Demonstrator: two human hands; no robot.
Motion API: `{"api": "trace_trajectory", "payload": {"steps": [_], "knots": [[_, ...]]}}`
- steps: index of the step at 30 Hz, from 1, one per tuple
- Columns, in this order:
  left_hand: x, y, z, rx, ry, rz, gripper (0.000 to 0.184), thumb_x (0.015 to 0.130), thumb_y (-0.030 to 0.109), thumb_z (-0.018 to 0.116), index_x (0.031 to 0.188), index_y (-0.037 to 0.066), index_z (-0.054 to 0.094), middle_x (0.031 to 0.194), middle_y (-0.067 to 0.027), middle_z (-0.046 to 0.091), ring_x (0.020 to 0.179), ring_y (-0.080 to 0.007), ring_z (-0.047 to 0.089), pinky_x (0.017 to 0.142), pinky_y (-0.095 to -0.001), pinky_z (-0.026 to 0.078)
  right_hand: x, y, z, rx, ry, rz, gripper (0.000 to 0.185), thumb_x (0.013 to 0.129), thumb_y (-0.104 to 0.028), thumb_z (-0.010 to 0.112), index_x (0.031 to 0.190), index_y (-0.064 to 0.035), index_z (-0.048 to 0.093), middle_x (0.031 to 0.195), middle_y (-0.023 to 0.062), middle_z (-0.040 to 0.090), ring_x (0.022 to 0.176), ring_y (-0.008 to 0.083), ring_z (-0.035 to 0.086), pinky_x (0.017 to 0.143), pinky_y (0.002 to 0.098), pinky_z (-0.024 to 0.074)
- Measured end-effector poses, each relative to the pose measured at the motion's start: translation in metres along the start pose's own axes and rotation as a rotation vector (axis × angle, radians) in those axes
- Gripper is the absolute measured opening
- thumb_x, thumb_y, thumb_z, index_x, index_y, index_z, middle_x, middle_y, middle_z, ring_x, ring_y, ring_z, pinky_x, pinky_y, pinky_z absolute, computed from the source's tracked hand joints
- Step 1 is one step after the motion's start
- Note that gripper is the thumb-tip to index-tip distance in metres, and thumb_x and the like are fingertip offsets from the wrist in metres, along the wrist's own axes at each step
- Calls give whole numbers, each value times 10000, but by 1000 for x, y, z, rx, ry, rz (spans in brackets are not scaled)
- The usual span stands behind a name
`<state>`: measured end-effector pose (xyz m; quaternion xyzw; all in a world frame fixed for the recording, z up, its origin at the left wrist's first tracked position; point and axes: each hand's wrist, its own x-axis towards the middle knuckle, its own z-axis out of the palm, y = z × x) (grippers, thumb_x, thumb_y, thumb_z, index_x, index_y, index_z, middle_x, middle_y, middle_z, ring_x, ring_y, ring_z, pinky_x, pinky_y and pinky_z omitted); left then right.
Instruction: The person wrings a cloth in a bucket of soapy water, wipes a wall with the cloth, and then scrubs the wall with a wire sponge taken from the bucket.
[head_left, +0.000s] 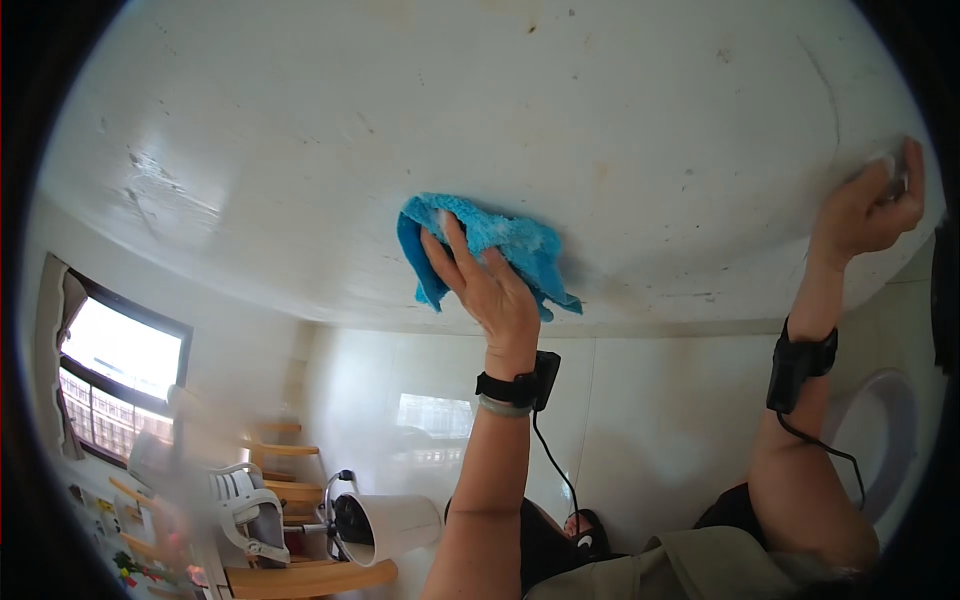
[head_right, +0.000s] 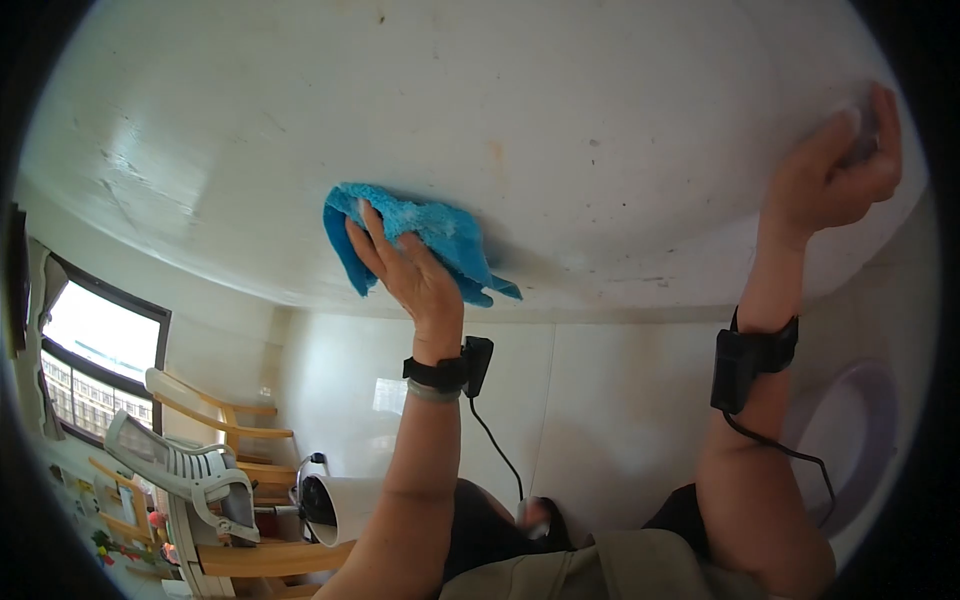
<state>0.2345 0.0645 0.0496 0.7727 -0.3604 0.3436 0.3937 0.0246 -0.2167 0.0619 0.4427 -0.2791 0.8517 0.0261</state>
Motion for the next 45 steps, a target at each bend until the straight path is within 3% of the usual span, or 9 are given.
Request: {"api": "trace_trajectory", "payload": {"steps": [5, 8, 13, 20, 21, 30, 32, 34, 45], "knots": [[11, 8, 4, 18, 67, 65, 498, 1043, 212, 347, 1496, 25, 258, 1532, -271, 108, 1424, -424, 183, 1125, -461, 262, 7, 3, -4, 13, -27, -37, 330, 932, -123, 494, 1241, -14, 536, 1311, 110, 531, 1188, 227, 510, 1024, 319, 393], [32, 11, -5, -137, 94, -39, 557, 1052, 384, 257, 1500, 53, 249, 1538, -238, 117, 1434, -401, 186, 1120, -470, 282, 3, 7, -8, -136, -64, -120, 292, 957, -171, 533, 1225, -56, 529, 1259, 96, 568, 1078, 231, 557, 953, 315, 445], [-18, -5, 1, 81, -88, 51, 506, 999, 59, 372, 1483, -28, 249, 1527, -267, 86, 1412, -429, 179, 1129, -479, 246, 5, 7, -3, 11, -34, -79, 288, 968, -179, 530, 1239, -81, 520, 1274, 70, 567, 1160, 219, 479, 994, 304, 407], [29, 9, 1, -67, 111, -33, 498, 1047, 246, 329, 1504, 58, 264, 1535, -240, 90, 1411, -404, 199, 1124, -463, 240, 4, 6, -4, 8, -55, -129, 288, 970, -165, 523, 1248, -90, 514, 1298, 64, 550, 1171, 224, 463, 1000, 301, 402], [18, 0, 1, 151, 95, 67, 502, 1049, 273, 316, 1499, 55, 273, 1527, -232, 113, 1406, -397, 219, 1119, -455, 262, 4, 3, -4, -25, -57, -123, 285, 971, -168, 521, 1246, -94, 515, 1294, 63, 552, 1166, 223, 464, 1000, 299, 402], [60, 24, -14, -28, 136, 110, 477, 1033, 181, 341, 1480, 18, 306, 1493, -227, 190, 1387, -377, 258, 1105, -442, 289, 2, 5, -3, 2, -62, -93, 281, 978, -167, 514, 1247, -84, 515, 1295, 70, 552, 1167, 217, 467, 980, 301, 409], [49, 14, -14, 142, 139, 153, 472, 1026, 151, 340, 1476, 14, 310, 1489, -221, 185, 1378, -376, 268, 1103, -435, 290, 4, 6, -3, 59, -44, -61, 280, 979, -170, 514, 1245, -82, 519, 1294, 70, 552, 1160, 218, 470, 975, 301, 410], [27, 5, -14, 156, 17, 197, 513, 964, 22, 425, 1465, -7, 321, 1474, -264, 181, 1378, -416, 225, 1113, -467, 252, 5, 7, -3, -19, -35, -110, 273, 981, -182, 517, 1234, -81, 529, 1289, 73, 554, 1158, 219, 475, 973, 295, 409], [30, 10, -12, 157, 83, 173, 487, 1004, 113, 346, 1483, 31, 308, 1478, -229, 175, 1357, -378, 266, 1082, -456, 300, 5, 5, -5, -12, -33, -85, 284, 981, -199, 526, 1245, -94, 538, 1288, 59, 555, 1169, 229, 478, 999, 301, 409]]}}
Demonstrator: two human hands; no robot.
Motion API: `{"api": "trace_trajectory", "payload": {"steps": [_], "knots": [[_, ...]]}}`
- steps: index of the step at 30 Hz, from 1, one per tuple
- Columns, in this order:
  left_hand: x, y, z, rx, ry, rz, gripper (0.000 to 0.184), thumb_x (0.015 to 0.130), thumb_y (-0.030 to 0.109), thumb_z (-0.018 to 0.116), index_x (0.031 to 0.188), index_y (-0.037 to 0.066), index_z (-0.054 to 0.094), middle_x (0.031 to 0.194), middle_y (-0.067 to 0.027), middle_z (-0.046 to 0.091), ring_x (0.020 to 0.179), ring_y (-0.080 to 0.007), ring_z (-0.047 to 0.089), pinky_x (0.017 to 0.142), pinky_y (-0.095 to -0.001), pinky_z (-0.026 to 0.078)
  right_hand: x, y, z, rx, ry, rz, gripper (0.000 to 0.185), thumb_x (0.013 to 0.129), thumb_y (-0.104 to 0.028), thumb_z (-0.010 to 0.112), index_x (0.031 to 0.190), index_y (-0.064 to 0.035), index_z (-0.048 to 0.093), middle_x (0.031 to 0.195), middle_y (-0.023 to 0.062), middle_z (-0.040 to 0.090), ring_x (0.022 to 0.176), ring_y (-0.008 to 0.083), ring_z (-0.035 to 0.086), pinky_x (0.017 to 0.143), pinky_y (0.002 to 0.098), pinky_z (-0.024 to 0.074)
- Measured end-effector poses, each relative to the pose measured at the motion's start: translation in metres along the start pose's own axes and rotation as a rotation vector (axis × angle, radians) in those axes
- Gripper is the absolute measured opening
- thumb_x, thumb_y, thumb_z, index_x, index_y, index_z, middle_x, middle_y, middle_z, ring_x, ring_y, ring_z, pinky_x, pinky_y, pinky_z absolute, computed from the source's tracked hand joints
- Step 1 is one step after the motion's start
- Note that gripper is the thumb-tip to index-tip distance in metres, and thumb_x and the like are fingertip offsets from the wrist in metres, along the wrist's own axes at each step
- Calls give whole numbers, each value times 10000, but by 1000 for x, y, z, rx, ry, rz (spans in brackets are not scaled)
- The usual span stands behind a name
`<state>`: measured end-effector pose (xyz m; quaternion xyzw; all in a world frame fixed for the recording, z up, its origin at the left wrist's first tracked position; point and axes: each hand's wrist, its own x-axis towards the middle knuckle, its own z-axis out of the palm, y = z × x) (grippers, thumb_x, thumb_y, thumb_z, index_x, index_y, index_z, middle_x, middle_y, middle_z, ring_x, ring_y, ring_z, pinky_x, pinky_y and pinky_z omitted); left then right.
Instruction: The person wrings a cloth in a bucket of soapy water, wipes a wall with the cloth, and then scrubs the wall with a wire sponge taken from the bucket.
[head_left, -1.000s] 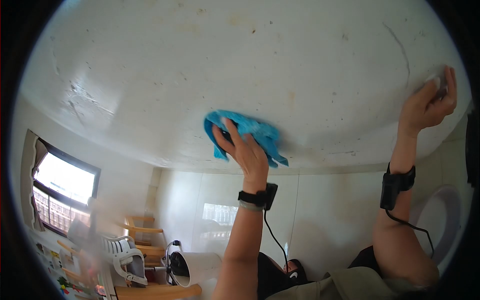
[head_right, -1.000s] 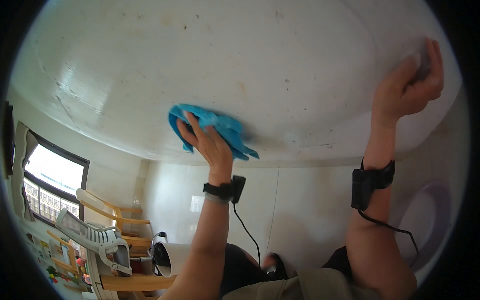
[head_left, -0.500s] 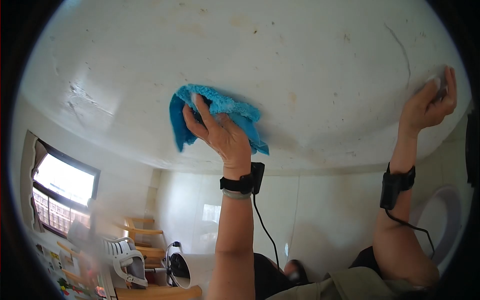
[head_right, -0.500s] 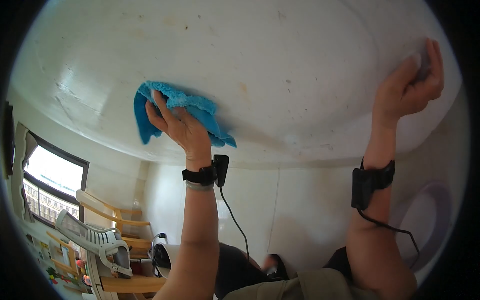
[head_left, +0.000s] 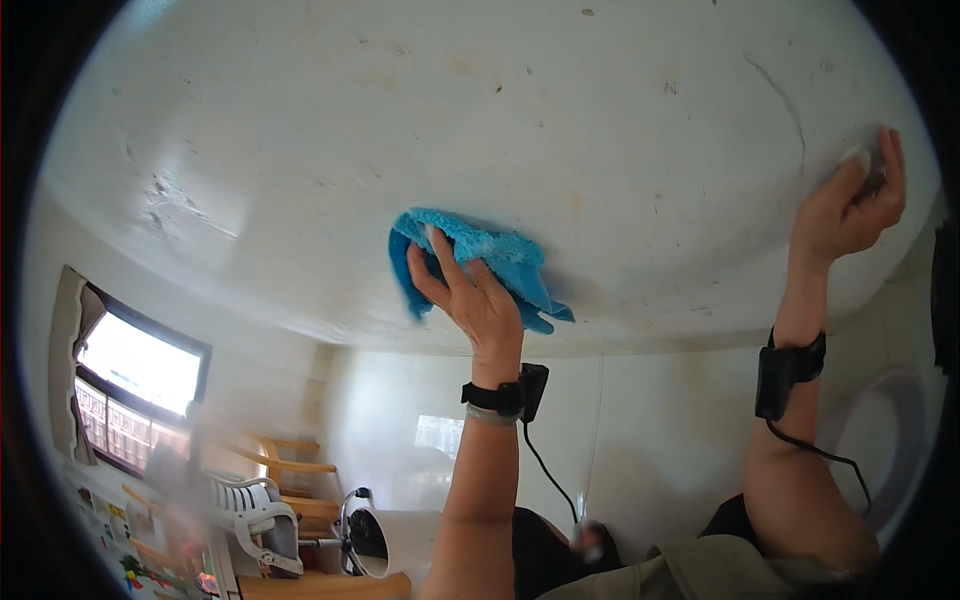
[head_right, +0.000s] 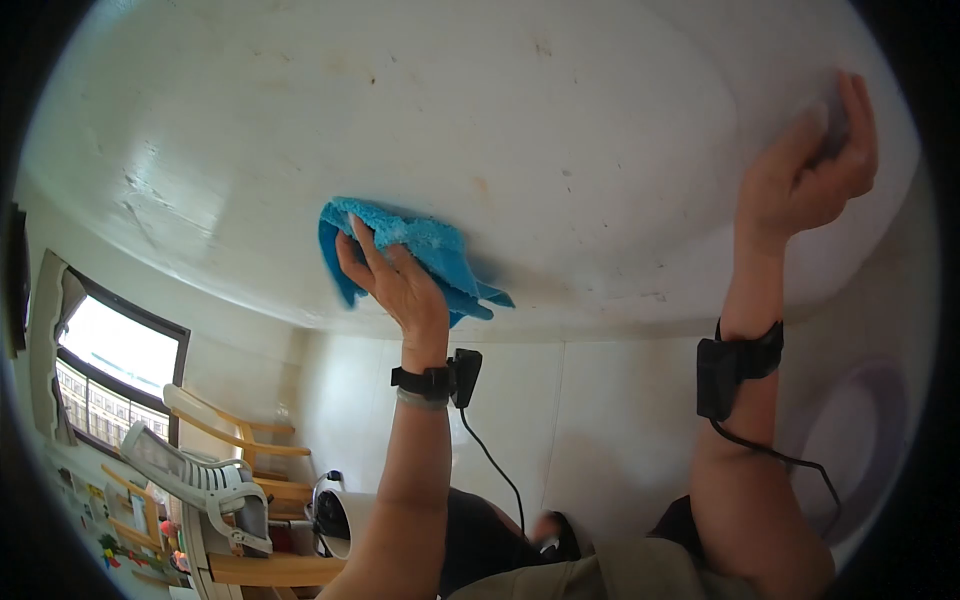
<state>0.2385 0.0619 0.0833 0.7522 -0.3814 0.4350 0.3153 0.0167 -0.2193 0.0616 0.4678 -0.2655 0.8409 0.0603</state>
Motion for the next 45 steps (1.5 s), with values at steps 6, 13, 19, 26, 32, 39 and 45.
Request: {"api": "trace_trajectory", "payload": {"steps": [6, 13, 19, 26, 32, 39, 45], "knots": [[15, 7, 3, 22, 43, -67, 495, 1017, 154, 328, 1496, 40, 286, 1480, -224, 161, 1366, -391, 244, 1087, -451, 294, 0, 0, -1, 22, -8, -25, 268, 981, -167, 524, 1238, -95, 547, 1283, 60, 558, 1177, 223, 492, 1000, 303, 417], [45, 11, -4, -4, 91, -37, 502, 1019, 197, 351, 1495, 50, 293, 1472, -235, 173, 1350, -387, 271, 1080, -431, 306, -3, -2, -1, 112, -13, 112, 270, 980, -143, 519, 1242, -82, 541, 1298, 79, 528, 1171, 213, 507, 1005, 294, 433], [43, 3, -14, 59, 59, 14, 490, 1026, 233, 363, 1478, 46, 327, 1469, -212, 197, 1338, -373, 299, 1079, -420, 305, -2, -1, 0, 84, -1, 55, 279, 991, -158, 500, 1253, -63, 522, 1304, 93, 508, 1165, 221, 526, 1017, 302, 432], [66, 22, -13, -320, 89, -83, 511, 965, 28, 389, 1473, 22, 331, 1460, -224, 182, 1306, -378, 328, 1074, -459, 323, 0, -3, 2, 126, -19, 43, 280, 985, -142, 512, 1253, -62, 530, 1315, 97, 495, 1162, 219, 525, 1022, 314, 425], [37, 14, -1, 39, 57, 9, 543, 963, 18, 374, 1497, 33, 276, 1454, -241, 170, 1307, -382, 285, 1068, -447, 307, 0, -1, 0, 179, 15, 91, 289, 971, -89, 530, 1259, -55, 527, 1290, 85, 533, 1188, 214, 514, 1021, 304, 418], [47, 23, -12, -59, 60, -87, 522, 981, 60, 407, 1489, 26, 289, 1446, -255, 193, 1309, -389, 277, 1053, -453, 300, 0, 9, 0, 173, 42, 46, 277, 962, -90, 554, 1237, -52, 539, 1276, 88, 567, 1167, 220, 540, 1024, 313, 413], [67, 27, -20, -72, 59, 37, 516, 976, 53, 425, 1481, 35, 317, 1447, -241, 204, 1320, -387, 267, 1074, -481, 276, -4, -8, 2, 25, 62, 143, 305, 951, -103, 548, 1251, -50, 533, 1274, 90, 573, 1195, 244, 507, 1019, 340, 416]]}}
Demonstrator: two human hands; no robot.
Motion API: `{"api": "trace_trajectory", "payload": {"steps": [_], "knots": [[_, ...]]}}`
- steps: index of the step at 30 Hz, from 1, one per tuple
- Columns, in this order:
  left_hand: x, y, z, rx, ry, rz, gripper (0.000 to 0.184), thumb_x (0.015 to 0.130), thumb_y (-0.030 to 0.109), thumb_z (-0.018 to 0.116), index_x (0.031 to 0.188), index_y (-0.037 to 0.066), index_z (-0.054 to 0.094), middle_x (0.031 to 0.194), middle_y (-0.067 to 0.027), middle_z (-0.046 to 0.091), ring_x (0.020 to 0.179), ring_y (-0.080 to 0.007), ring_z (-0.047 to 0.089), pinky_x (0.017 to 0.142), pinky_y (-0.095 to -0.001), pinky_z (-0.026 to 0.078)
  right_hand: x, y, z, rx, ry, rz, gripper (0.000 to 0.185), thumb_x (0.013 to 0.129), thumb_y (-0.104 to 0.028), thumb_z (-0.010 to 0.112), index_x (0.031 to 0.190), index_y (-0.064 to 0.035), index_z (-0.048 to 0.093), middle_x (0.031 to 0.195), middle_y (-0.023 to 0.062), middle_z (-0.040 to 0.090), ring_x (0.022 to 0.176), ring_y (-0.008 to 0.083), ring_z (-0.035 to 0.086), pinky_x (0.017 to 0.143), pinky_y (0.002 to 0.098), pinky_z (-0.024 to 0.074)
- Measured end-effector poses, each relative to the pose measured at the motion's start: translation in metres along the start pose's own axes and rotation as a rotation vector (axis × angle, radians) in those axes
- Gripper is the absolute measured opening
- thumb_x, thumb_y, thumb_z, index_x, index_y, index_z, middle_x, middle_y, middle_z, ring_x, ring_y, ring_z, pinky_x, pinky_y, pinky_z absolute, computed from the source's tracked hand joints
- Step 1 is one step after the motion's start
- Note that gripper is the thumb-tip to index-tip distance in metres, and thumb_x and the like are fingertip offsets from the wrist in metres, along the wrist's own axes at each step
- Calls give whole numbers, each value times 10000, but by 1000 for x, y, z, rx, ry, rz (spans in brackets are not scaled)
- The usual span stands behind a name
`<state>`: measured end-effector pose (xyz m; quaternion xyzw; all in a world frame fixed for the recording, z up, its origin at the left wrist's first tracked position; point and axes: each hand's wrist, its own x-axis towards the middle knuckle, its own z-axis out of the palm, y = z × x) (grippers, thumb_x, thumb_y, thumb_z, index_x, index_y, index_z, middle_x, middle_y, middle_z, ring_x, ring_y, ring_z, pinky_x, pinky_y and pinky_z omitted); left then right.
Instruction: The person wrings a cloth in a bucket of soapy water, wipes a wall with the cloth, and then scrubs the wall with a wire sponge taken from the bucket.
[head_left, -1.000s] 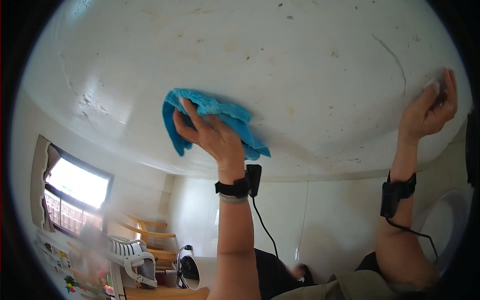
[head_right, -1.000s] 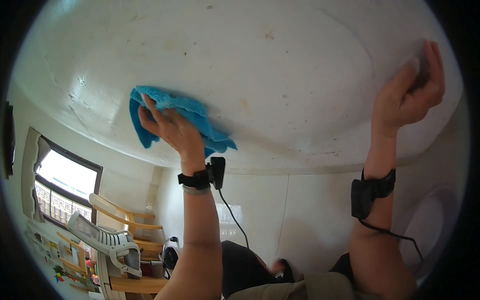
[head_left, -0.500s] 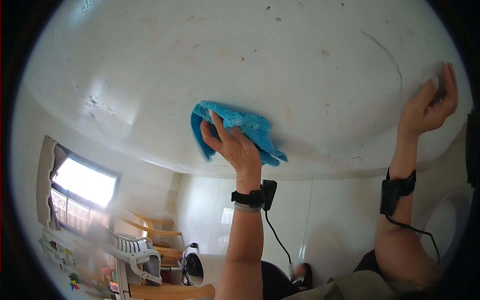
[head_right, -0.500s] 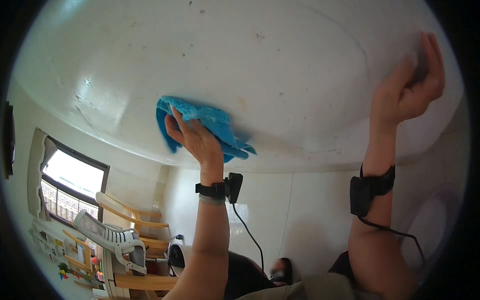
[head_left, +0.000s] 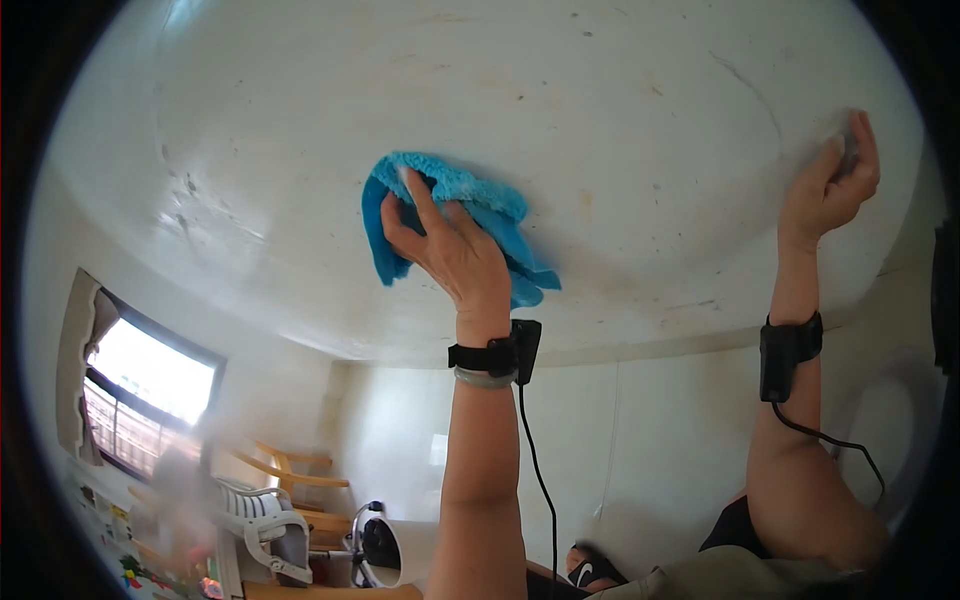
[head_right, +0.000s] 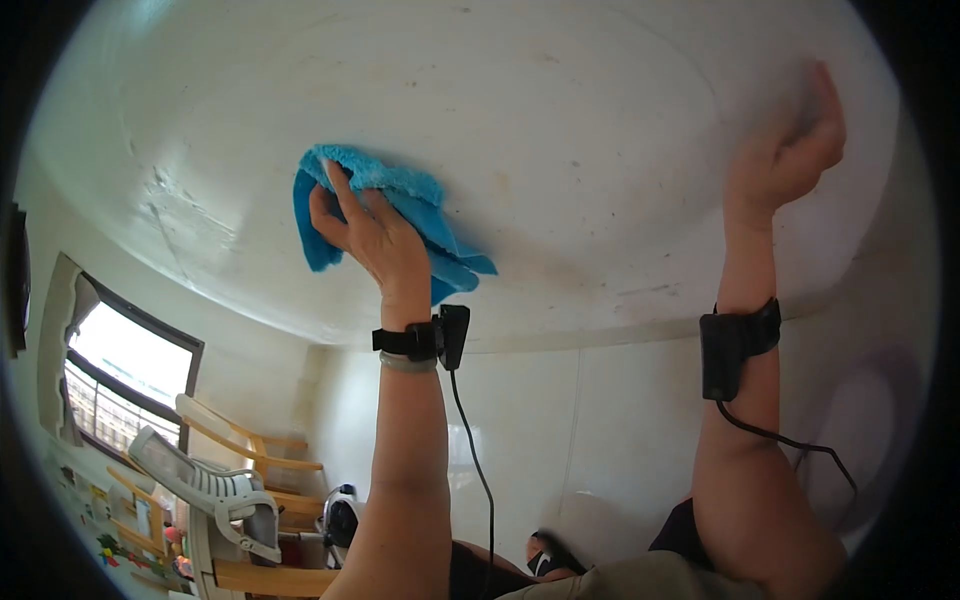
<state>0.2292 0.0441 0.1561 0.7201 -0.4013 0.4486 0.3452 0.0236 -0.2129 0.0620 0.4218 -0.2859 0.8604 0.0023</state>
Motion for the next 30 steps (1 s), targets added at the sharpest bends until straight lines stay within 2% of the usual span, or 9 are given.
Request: {"api": "trace_trajectory", "payload": {"steps": [5, 7, 10, 12, 16, 20, 21, 25, 30], "knots": [[-21, -15, 0, 69, -32, -11, 521, 966, 69, 478, 1466, 24, 340, 1410, -263, 270, 1299, -414, 309, 1071, -482, 287, -2, -13, 3, 7, -18, 102, 330, 951, -111, 499, 1273, -44, 520, 1328, 98, 532, 1253, 267, 415, 1011, 367, 410], [1, -34, -1, 78, 60, -56, 515, 979, 80, 449, 1475, 27, 321, 1421, -258, 257, 1302, -404, 307, 1072, -463, 284, -3, -18, 3, -24, -54, 105, 331, 956, -106, 484, 1278, -40, 512, 1359, 109, 499, 1265, 279, 381, 1006, 379, 399], [29, -48, -7, 116, 192, -75, 507, 988, 90, 425, 1478, 22, 312, 1411, -263, 274, 1306, -401, 304, 1073, -448, 283, -3, -15, 3, -74, -52, 21, 326, 962, -106, 474, 1278, -30, 505, 1357, 117, 498, 1257, 289, 388, 1005, 384, 387], [23, -42, -14, 118, 147, -99, 504, 960, 49, 473, 1450, 10, 359, 1378, -274, 320, 1265, -415, 345, 1066, -478, 296, -4, -12, 6, -53, -40, 20, 320, 966, -109, 471, 1273, -25, 505, 1352, 119, 502, 1252, 290, 395, 1006, 382, 383], [-26, -48, -9, 42, -8, -41, 497, 952, 29, 484, 1438, 8, 380, 1385, -272, 288, 1251, -414, 325, 1051, -495, 280, -3, -15, 3, -60, -26, -27, 310, 971, -106, 462, 1263, -12, 504, 1342, 127, 509, 1238, 291, 407, 1014, 384, 369], [39, -43, -20, 66, 130, -23, 494, 967, 71, 478, 1446, 10, 371, 1397, -251, 262, 1253, -403, 310, 1063, -498, 239, -4, -15, 2, -140, -53, -40, 307, 972, -103, 457, 1262, -14, 503, 1342, 129, 503, 1241, 293, 401, 1020, 389, 365], [42, -32, -23, -9, 125, -87, 506, 971, 92, 474, 1457, 20, 355, 1397, -248, 264, 1256, -397, 304, 1057, -496, 243, -4, -14, 3, -111, -46, -51, 308, 973, -109, 456, 1264, -15, 501, 1343, 129, 501, 1240, 293, 399, 1022, 389, 364], [-10, -38, -7, 131, -8, -11, 518, 987, 103, 452, 1483, 44, 314, 1388, -235, 262, 1261, -380, 296, 1059, -466, 245, -5, -11, 3, -79, -39, -12, 315, 978, -129, 449, 1272, -22, 492, 1350, 126, 492, 1227, 294, 399, 1032, 390, 364], [20, -53, -6, 176, 93, -38, 527, 979, 68, 455, 1485, 41, 310, 1370, -250, 285, 1253, -380, 304, 1056, -469, 246, -7, -11, 4, -103, -53, -27, 319, 976, -124, 440, 1275, -22, 485, 1345, 124, 489, 1221, 296, 394, 1037, 388, 371]]}}
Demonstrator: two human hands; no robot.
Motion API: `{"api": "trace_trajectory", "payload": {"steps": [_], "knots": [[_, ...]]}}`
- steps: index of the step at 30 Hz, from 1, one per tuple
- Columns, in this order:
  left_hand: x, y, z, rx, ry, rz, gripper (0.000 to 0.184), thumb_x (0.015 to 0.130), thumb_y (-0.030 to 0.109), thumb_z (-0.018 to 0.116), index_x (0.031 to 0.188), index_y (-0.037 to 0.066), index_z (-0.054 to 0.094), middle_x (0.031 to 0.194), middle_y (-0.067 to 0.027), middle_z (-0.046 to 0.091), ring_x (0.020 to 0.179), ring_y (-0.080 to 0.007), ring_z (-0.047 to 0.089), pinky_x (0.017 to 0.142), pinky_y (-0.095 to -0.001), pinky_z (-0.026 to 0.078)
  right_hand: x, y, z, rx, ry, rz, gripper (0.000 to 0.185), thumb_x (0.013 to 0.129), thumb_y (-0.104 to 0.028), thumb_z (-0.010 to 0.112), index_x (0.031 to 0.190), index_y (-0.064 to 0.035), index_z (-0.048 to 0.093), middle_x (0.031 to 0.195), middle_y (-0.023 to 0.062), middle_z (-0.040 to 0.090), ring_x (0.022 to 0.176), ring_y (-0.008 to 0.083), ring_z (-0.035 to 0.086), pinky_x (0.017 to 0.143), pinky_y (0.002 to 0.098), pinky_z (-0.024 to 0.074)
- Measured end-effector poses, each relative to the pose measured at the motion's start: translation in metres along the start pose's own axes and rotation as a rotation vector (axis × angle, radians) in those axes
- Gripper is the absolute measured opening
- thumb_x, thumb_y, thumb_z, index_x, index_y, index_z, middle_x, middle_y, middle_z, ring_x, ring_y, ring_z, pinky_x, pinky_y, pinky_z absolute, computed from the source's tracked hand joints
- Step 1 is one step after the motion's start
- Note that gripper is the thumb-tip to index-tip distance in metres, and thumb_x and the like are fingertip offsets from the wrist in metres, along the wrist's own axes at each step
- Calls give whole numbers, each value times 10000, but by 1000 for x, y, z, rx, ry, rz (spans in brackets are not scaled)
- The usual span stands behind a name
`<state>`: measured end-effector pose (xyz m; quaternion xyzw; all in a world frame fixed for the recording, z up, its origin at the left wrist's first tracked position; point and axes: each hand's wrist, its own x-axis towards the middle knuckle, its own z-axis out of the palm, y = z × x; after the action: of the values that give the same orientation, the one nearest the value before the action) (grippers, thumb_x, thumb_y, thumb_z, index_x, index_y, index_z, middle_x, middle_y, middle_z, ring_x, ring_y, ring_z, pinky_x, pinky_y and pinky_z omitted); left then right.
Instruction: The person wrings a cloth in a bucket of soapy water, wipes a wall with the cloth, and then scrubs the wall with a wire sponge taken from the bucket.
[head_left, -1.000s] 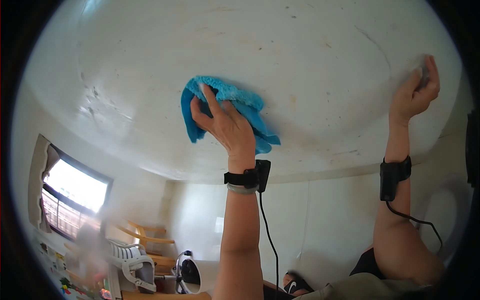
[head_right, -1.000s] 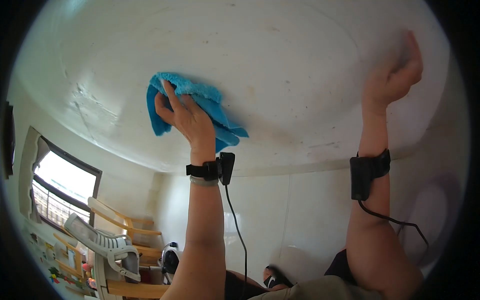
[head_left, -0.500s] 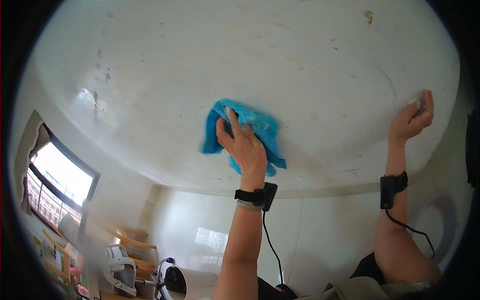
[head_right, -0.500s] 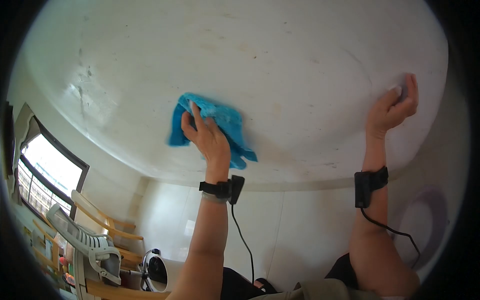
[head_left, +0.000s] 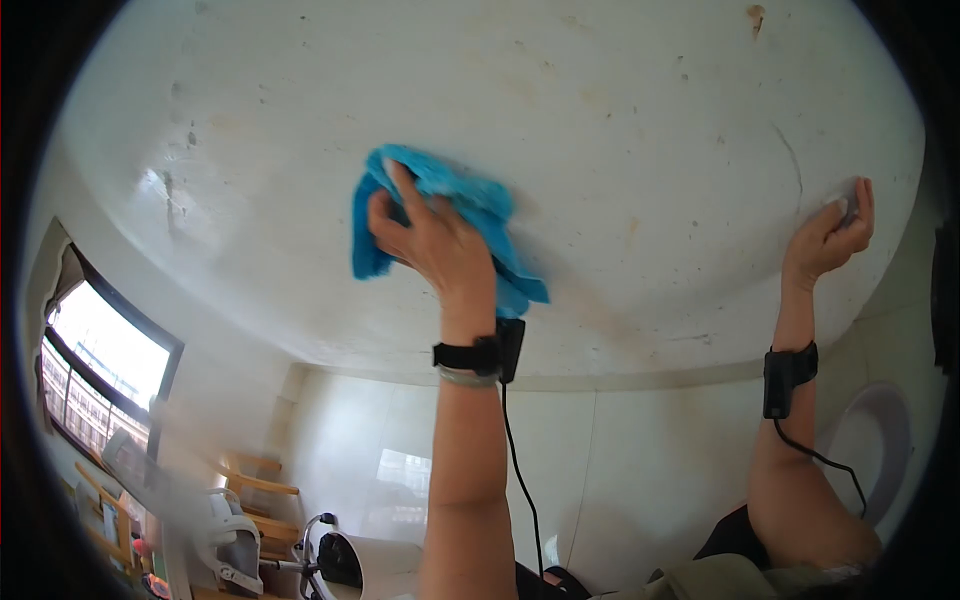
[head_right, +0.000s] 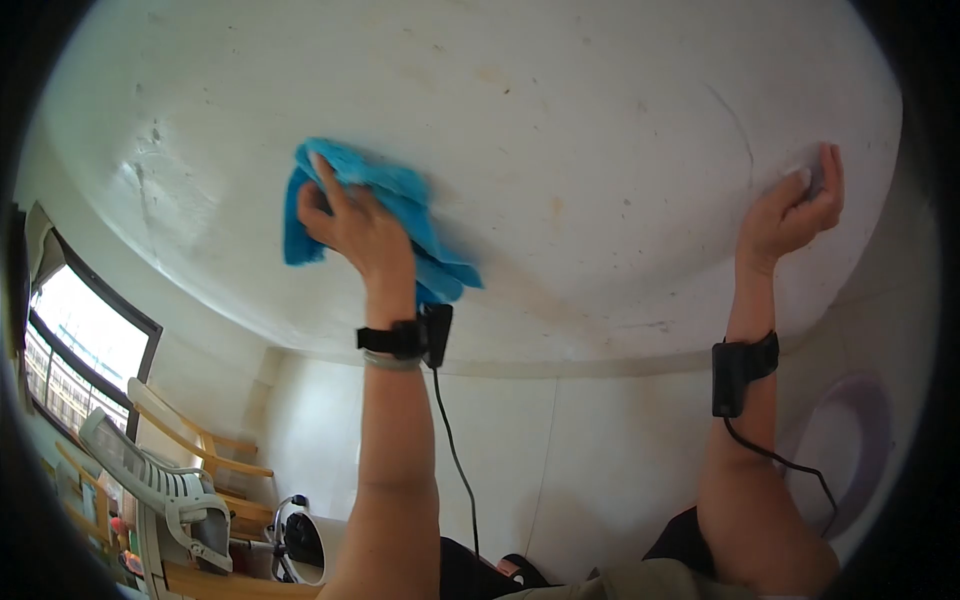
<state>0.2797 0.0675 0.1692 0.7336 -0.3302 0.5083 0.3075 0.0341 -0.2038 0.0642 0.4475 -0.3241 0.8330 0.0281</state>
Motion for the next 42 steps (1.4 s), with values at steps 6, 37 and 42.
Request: {"api": "trace_trajectory", "payload": {"steps": [6, 37, 42], "knots": [[-29, 4, -5, -54, -73, 19, 507, 980, 50, 437, 1475, 40, 330, 1363, -252, 284, 1252, -383, 301, 1058, -462, 260, 1, 0, -2, -22, -2, -6, 315, 973, -120, 435, 1268, -20, 484, 1342, 124, 481, 1226, 293, 389, 1035, 383, 377], [-87, 23, 31, -348, -67, 110, 543, 952, 43, 437, 1473, -18, 297, 1507, -289, 203, 1406, -455, 205, 1166, -514, 138, 4, -4, -2, 6, 9, -20, 312, 948, -95, 432, 1229, 25, 493, 1296, 175, 510, 1206, 301, 482, 1044, 394, 396], [0, -91, 13, -212, 196, -262, 507, 1027, 220, 369, 1445, -61, 310, 1515, -300, 234, 1413, -424, 232, 1170, -475, 214, 3, 0, -1, -72, -12, -50, 307, 934, -96, 445, 1208, 27, 505, 1277, 181, 526, 1159, 309, 526, 1022, 393, 419]]}}
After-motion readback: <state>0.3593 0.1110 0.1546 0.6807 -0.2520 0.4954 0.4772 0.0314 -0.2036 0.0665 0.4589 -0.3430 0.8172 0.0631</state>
